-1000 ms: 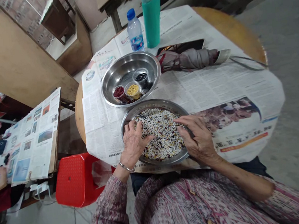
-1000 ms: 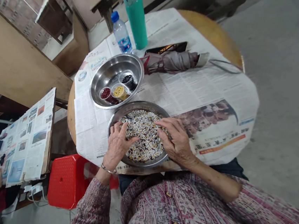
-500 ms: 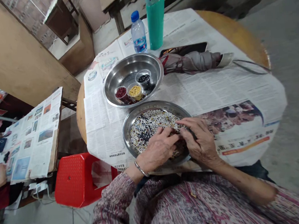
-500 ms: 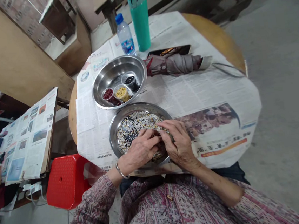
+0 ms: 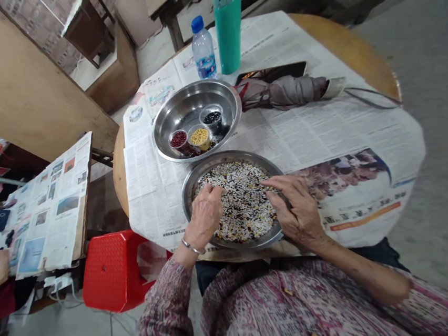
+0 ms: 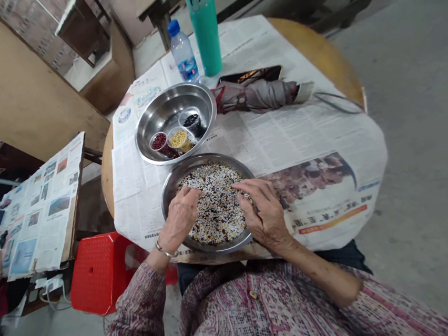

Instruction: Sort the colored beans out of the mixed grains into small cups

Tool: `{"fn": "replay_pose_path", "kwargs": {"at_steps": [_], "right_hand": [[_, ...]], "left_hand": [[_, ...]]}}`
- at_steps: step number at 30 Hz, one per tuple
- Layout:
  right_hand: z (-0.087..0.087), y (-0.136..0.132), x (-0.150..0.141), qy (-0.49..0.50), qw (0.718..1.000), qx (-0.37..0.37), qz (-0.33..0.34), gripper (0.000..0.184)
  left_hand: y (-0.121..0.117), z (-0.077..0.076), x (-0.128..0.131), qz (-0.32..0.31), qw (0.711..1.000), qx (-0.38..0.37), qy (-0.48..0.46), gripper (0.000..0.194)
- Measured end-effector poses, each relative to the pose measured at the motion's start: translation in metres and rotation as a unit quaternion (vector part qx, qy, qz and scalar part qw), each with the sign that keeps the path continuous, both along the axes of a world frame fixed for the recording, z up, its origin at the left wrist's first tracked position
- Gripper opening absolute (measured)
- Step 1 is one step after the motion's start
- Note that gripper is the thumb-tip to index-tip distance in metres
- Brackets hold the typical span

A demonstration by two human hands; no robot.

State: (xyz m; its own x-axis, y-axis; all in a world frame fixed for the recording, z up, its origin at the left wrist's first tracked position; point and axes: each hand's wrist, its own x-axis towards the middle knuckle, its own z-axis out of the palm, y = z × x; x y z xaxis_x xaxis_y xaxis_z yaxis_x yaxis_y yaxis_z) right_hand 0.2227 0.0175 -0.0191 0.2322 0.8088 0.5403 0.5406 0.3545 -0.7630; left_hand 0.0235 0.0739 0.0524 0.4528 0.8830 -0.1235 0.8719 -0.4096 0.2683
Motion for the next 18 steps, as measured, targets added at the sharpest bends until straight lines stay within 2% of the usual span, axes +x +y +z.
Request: {"fn": "replay_pose_path", "kwargs": {"at_steps": [2,6,8,11,14,16,18], "right_hand": [[-0.001,0.0,0.0,0.0,1.0,-0.003,-0.002,0.027],[-0.002,0.0,-0.001,0.002,1.0,0.009,-0.004,0.027],[-0.001,0.001,-0.001,0.0,1.0,0.01,-0.006,0.027],[-0.002,0.001,-0.001,-0.003,1.0,0.01,-0.006,0.026],[-0.002,0.001,-0.002,-0.005,1.0,0.018,-0.006,0.026],[-0.003,0.002,-0.002,-0.005,1.0,0.018,-0.006,0.026],[-0.003,0.002,-0.002,-0.003,1.0,0.011,-0.006,0.025]], "left_hand": [[-0.016,0.004,-0.006,-0.015,0.999,-0.02,-0.027,0.014],[-0.041,0.006,-0.001,-0.097,0.99,-0.078,-0.062,0.042],[-0.044,0.003,0.01,-0.134,0.985,-0.094,-0.062,0.037],[-0.034,-0.004,0.028,-0.157,0.984,-0.082,-0.027,0.018],[-0.015,-0.008,0.035,-0.133,0.99,-0.042,-0.007,0.025],[-0.002,-0.007,0.034,-0.081,0.997,-0.007,-0.012,0.029],[0.008,-0.004,0.029,-0.027,0.999,0.037,-0.018,0.024]]}}
